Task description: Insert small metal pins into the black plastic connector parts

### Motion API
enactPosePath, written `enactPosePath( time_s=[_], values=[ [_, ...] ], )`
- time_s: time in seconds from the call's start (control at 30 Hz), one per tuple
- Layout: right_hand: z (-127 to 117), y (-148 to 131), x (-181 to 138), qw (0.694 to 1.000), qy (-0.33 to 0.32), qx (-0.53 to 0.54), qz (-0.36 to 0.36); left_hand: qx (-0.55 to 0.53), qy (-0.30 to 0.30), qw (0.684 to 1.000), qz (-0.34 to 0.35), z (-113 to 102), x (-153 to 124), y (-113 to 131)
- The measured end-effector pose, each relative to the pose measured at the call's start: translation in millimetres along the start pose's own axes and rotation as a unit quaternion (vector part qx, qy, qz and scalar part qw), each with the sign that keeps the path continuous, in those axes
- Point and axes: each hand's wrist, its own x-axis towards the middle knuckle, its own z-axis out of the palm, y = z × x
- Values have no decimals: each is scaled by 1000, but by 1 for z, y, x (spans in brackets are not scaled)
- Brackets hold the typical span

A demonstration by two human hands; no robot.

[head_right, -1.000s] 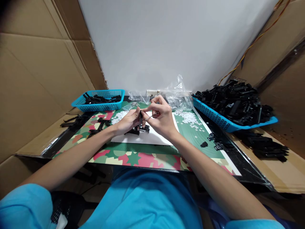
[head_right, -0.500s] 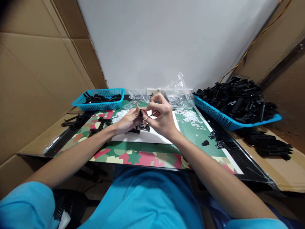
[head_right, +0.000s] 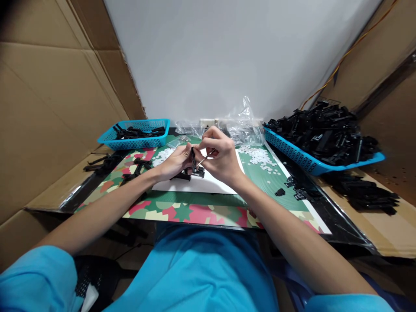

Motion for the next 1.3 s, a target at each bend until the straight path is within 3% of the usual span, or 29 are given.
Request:
enactPosePath(
  time_s=[0.33,0.63,0.9,1.3],
  values=[
    [0,7,-2,998,14,-61,-25,-43,8,999,-5,8,-2,4],
    [5,9,-3,999,30,15,24,-58,1,998,-17,16,-3,13],
    [2,4,-2,1000,3,-16,-1,-46,-14,999,-12,14,-4,9],
    [-2,2,4,999,-8,19,34,-58,-12,998,-7,15,-3,9]
  ],
)
